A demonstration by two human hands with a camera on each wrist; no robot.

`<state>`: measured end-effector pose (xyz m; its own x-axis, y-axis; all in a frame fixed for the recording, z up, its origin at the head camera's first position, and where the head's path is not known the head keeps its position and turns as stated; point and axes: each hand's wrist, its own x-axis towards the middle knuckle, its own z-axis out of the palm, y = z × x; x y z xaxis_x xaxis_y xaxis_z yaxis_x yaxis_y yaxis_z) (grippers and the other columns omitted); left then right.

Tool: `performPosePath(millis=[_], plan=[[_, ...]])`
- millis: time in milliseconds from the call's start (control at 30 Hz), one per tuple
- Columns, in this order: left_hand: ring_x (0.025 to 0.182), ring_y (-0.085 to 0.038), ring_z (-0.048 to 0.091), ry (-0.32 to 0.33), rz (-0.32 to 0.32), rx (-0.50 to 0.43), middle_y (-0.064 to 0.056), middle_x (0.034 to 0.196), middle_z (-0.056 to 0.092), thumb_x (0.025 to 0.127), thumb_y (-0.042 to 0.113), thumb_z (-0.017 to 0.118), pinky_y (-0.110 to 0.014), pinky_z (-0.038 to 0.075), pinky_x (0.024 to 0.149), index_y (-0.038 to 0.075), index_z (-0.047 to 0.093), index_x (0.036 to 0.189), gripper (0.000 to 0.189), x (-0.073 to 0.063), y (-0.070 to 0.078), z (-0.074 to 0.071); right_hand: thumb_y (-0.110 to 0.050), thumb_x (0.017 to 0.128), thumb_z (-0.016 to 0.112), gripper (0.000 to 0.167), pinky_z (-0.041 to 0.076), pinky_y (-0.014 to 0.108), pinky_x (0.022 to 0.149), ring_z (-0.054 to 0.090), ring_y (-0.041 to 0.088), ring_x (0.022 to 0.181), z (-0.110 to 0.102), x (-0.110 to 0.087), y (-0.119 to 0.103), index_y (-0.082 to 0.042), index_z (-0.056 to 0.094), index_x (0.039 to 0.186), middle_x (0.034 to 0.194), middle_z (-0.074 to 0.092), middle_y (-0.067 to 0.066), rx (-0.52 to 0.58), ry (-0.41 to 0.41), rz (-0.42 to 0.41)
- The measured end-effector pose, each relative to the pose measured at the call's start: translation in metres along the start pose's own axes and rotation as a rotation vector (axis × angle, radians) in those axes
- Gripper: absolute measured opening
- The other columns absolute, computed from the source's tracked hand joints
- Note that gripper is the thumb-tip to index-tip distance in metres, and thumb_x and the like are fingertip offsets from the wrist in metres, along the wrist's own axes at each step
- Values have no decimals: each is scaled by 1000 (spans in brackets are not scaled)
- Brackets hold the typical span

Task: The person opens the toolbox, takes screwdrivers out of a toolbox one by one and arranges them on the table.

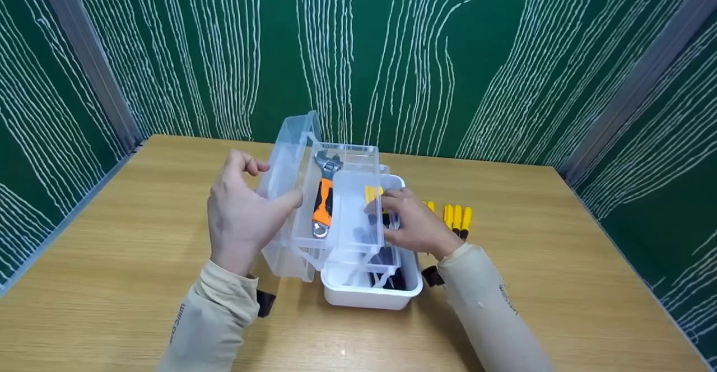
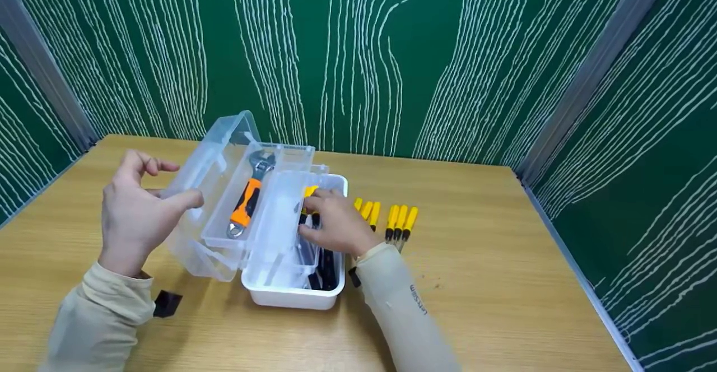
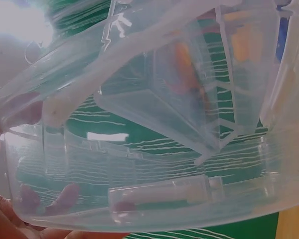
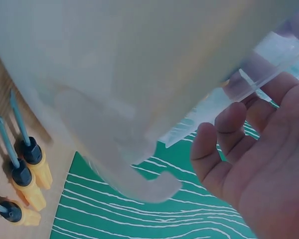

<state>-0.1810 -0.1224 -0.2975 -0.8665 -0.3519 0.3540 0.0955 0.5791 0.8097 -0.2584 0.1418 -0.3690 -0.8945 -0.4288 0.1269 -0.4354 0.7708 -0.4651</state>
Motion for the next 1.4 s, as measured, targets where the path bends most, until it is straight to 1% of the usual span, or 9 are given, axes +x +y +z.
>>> performPosePath(millis=[133, 267, 400, 533, 667, 833, 1033, 1200, 1400], plan=[[85, -25, 61, -33, -25, 26, -5, 104, 62, 65, 34, 77, -35, 56, 59, 15, 46, 103, 53, 2, -1, -3, -19, 75, 74, 33, 40, 49, 107, 46, 23, 115, 1, 0, -1, -23, 68, 107, 128, 58, 0, -7, 12, -18], [88, -26, 58, -81, -47, 58, -5, 107, 60, 67, 34, 76, -34, 55, 60, 16, 45, 106, 53, 3, -2, -7, -15, 71, 74, 36, 40, 48, 104, 46, 22, 111, 2, -1, -3, -26, 69, 105, 126, 61, -3, -26, 10, -18], [93, -28, 56, -131, -66, 76, -7, 110, 56, 70, 34, 73, -37, 55, 65, 15, 43, 107, 52, 4, -3, -10, -13, 70, 71, 41, 36, 45, 98, 45, 19, 107, 4, -1, -5, -32, 70, 107, 124, 63, -6, -47, 2, 4], [98, -28, 54, -167, -69, 94, -8, 113, 54, 72, 35, 71, -41, 55, 71, 14, 43, 108, 50, 5, -4, -13, -16, 72, 73, 36, 37, 43, 95, 45, 19, 104, 6, 0, -5, -33, 70, 104, 118, 64, -8, -20, 17, 26], [98, -28, 53, -178, -65, 116, -9, 111, 54, 73, 35, 70, -41, 54, 71, 12, 44, 108, 50, 6, -5, -14, -17, 72, 74, 32, 43, 43, 92, 47, 20, 100, 7, -1, -5, -30, 71, 101, 110, 65, -8, 30, 49, 31], [95, -28, 54, -188, -65, 123, -10, 109, 54, 73, 34, 70, -40, 55, 70, 10, 45, 109, 49, 6, -6, -15, -16, 71, 72, 31, 44, 43, 91, 50, 21, 99, 9, -1, -3, -28, 72, 99, 106, 67, -8, 79, 81, 8], [95, -28, 53, -202, -75, 140, -10, 110, 54, 74, 35, 70, -39, 54, 69, 10, 45, 109, 49, 6, -6, -15, -15, 70, 71, 32, 41, 43, 88, 48, 22, 99, 8, 0, -4, -29, 72, 99, 103, 65, -6, 100, 73, 29], [99, -29, 52, -211, -82, 138, -11, 112, 53, 75, 35, 70, -44, 56, 74, 11, 44, 110, 50, 6, -5, -16, -12, 70, 70, 32, 39, 39, 83, 48, 21, 96, 7, 1, -6, -28, 72, 98, 100, 63, -4, 147, 68, 51], [100, -30, 53, -213, -78, 143, -11, 113, 52, 75, 34, 69, -47, 56, 77, 10, 44, 110, 48, 6, -5, -16, -14, 71, 71, 25, 44, 36, 77, 53, 21, 91, 5, 0, -6, -25, 72, 94, 96, 66, -4, 197, 67, 15]])
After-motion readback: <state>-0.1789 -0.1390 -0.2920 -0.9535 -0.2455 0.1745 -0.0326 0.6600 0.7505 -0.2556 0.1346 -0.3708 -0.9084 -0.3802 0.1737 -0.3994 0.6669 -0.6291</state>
